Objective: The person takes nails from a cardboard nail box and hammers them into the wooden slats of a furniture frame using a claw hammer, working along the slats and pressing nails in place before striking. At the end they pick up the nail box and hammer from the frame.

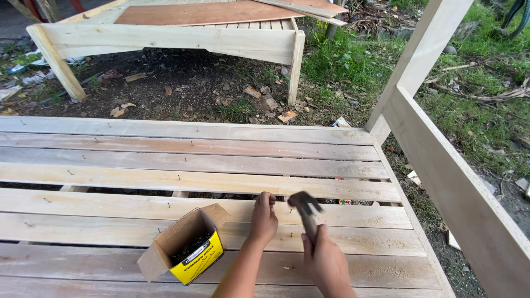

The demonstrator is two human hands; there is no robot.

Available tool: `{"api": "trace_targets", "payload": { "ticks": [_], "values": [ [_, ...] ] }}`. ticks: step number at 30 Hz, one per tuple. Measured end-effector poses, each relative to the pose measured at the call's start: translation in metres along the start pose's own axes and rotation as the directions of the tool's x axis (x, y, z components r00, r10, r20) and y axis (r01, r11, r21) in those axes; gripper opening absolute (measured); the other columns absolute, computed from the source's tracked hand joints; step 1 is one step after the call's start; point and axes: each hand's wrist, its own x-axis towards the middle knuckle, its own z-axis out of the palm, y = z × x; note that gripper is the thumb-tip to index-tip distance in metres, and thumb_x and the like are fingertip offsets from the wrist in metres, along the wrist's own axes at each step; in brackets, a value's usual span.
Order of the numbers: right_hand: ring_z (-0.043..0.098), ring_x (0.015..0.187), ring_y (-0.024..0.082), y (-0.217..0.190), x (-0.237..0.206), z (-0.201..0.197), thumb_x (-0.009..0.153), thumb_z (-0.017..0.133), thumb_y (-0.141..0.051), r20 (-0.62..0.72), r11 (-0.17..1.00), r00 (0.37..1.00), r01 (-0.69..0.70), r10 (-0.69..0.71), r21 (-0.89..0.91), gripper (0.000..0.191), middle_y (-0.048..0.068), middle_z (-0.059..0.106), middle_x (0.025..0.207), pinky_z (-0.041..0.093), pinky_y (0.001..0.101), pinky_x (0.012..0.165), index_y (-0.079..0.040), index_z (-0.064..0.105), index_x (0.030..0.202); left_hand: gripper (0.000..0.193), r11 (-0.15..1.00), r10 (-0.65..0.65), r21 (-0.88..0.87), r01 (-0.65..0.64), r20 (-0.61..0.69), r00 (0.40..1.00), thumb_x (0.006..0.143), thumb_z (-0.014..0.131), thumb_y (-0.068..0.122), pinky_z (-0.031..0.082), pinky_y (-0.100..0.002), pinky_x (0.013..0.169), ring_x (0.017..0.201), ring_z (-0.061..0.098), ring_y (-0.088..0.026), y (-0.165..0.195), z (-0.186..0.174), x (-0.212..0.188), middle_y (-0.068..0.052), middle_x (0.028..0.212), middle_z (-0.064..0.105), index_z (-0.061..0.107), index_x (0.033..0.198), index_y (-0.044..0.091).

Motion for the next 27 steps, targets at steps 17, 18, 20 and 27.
{"api": "trace_targets", "payload": {
  "ticks": [17, 18, 20, 27],
  "values": [
    [0.072, 0.073, 0.043, -0.010, -0.046, 0.001, 0.093, 0.062, -0.047, 0.035, 0.949, 0.989, -0.148, 0.144, 0.280, 0.040, 0.024, 0.071, 0.072, 0.053, 0.0477, 0.070, -0.009, 0.063, 0.104, 0.030, 0.629, -0.511, 0.775, -0.059, 0.470, 0.720, 0.089, 0.063, 0.018, 0.055, -0.040, 0.094, 0.112, 0.070, -0.029, 0.021, -0.218, -0.009, -0.014, 0.123, 0.071, 0.074, 0.117, 0.012],
    [0.072, 0.074, 0.042, -0.007, -0.049, 0.003, 0.092, 0.063, -0.048, 0.024, 0.951, 0.989, -0.149, 0.148, 0.272, 0.041, 0.023, 0.071, 0.072, 0.054, 0.0474, 0.070, -0.009, 0.063, 0.105, 0.030, 0.602, -0.500, 0.793, -0.094, 0.466, 0.730, 0.090, 0.063, 0.018, 0.055, -0.040, 0.094, 0.112, 0.070, -0.029, 0.017, -0.209, -0.008, -0.014, 0.123, 0.071, 0.074, 0.117, 0.012],
    [0.072, 0.072, 0.039, -0.002, -0.049, 0.005, 0.091, 0.065, -0.049, 0.007, 0.948, 0.988, -0.151, 0.155, 0.280, 0.042, 0.022, 0.071, 0.071, 0.054, 0.0460, 0.070, -0.010, 0.064, 0.105, 0.028, 0.552, -0.488, 0.822, -0.140, 0.455, 0.745, 0.090, 0.063, 0.016, 0.056, -0.040, 0.093, 0.111, 0.070, -0.029, 0.013, -0.197, -0.003, -0.014, 0.122, 0.071, 0.074, 0.116, 0.012],
    [0.066, 0.050, 0.026, -0.001, -0.062, -0.027, 0.094, 0.064, -0.047, 0.102, 0.877, 0.953, -0.303, 0.286, 0.374, 0.040, 0.015, 0.065, 0.060, 0.052, 0.0418, 0.053, -0.008, 0.063, 0.103, 0.024, 0.518, -0.411, 0.818, -0.248, 0.493, 0.767, 0.093, 0.062, 0.011, 0.057, -0.041, 0.089, 0.109, 0.070, -0.030, 0.021, -0.202, -0.008, -0.015, 0.122, 0.071, 0.074, 0.113, 0.011]
  ]
}}
